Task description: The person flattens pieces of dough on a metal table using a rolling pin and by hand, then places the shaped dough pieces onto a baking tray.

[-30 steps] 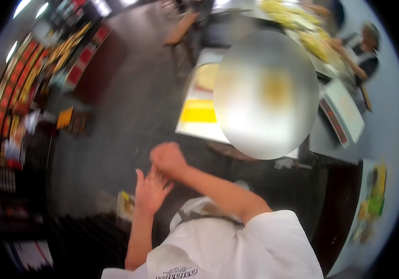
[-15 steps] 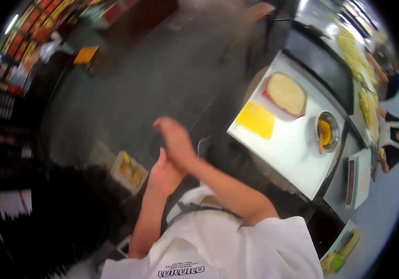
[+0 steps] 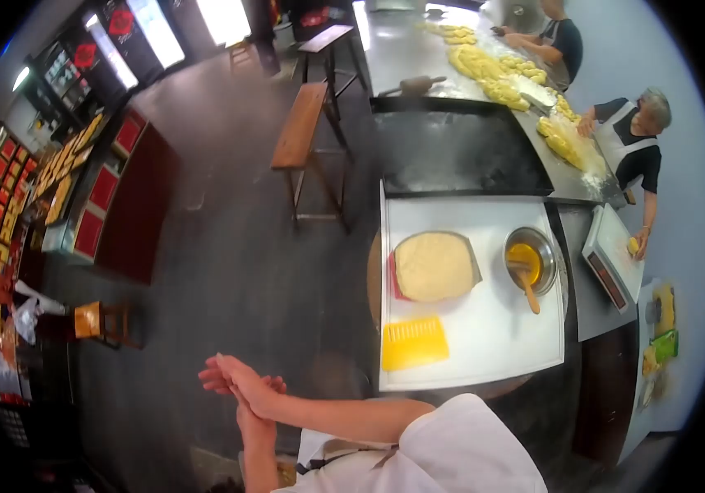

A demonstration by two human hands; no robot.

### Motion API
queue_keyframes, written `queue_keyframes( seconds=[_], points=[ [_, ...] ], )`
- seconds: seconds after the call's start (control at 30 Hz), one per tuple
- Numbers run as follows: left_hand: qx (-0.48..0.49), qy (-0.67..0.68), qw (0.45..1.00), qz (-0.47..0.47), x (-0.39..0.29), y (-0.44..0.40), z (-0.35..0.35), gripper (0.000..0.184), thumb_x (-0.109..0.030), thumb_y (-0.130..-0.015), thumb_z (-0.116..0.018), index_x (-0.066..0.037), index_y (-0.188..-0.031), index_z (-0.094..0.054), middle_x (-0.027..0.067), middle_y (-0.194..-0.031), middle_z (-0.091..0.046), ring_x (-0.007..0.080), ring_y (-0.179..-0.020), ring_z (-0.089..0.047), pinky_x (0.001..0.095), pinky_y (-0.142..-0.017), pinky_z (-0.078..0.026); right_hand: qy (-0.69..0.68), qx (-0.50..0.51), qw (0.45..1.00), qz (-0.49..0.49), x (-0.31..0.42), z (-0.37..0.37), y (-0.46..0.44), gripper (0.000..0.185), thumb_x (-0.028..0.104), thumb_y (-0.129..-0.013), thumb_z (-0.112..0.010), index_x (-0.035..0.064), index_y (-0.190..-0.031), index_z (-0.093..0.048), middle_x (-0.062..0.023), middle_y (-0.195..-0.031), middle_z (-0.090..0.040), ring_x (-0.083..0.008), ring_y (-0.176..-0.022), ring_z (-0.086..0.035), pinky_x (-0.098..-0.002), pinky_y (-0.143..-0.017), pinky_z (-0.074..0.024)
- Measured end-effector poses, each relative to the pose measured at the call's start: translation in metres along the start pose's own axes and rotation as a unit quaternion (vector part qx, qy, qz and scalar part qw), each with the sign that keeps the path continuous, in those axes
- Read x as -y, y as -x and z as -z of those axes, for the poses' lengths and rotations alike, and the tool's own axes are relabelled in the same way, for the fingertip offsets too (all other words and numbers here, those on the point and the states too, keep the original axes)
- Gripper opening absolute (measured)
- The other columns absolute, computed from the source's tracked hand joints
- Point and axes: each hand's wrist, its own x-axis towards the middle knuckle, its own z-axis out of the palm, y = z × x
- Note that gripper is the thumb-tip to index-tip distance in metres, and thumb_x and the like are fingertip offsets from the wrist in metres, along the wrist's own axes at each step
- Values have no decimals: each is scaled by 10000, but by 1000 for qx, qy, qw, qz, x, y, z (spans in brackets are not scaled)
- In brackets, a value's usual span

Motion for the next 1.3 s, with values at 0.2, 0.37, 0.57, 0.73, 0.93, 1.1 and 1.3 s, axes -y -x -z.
queue_keyframes(
  seconds=[0.2,0.37,0.57,0.73,0.93,1.1,1.3],
  points=[
    [89,-21,990,111,-20,-113,46,902,-838,-898,-459,-146,-1475,-482,81,-1503,-480,345,-1396,-433,519,-1129,-348,423,-57,892,148,27,-19,-22,476,431,-1078,-484,84,-1379,-607,-109,-1341,-674,-271,-1254,-625,-422,-1091,-458],
    [344,-42,920,182,-57,-172,37,784,-751,-983,-402,-178,-1515,-463,74,-1543,-458,303,-1447,-409,534,-1150,-358,565,30,703,430,-19,41,-137,404,307,-982,-618,97,-1327,-651,-120,-1344,-651,-324,-1312,-583,-537,-1158,-395],
    [304,-193,898,252,-173,-225,-4,824,-609,-1078,-424,-37,-1646,-257,134,-1672,-362,279,-1552,-293,505,-1264,-202,737,-189,530,374,39,117,-225,141,218,-848,-669,79,-862,-680,-115,-979,-693,-352,-962,-661,-524,-898,-490],
    [324,-270,904,71,-286,-260,-39,623,-386,-1079,-541,-13,-1568,-437,144,-1609,-437,282,-1432,-459,469,-1177,-359,619,-495,595,-132,-6,245,-204,331,293,-879,-665,57,-1097,-745,-206,-1159,-742,-397,-1086,-711,-530,-921,-564],
    [252,-300,918,66,-319,-368,-16,375,-228,-1040,-586,-6,-1340,-616,100,-1287,-676,224,-1185,-636,372,-980,-516,764,-305,552,-136,-110,322,-138,204,254,-769,-704,74,-826,-784,-174,-828,-747,-369,-820,-736,-485,-751,-587],
    [261,-369,883,130,-318,-461,-20,313,-235,-1024,-616,-33,-1256,-675,65,-1185,-719,190,-1057,-683,339,-893,-541,679,-231,638,-281,-159,333,-187,237,288,-838,-643,121,-775,-799,-131,-753,-740,-296,-731,-743,-444,-700,-589],
    [240,-467,848,71,-316,-613,-22,402,-238,-980,-675,64,-1246,-682,108,-1102,-730,176,-991,-682,338,-867,-539,619,-343,675,-211,-33,293,-347,233,215,-843,-622,60,-884,-792,-177,-906,-754,-392,-893,-721,-498,-801,-575]
  ],
)
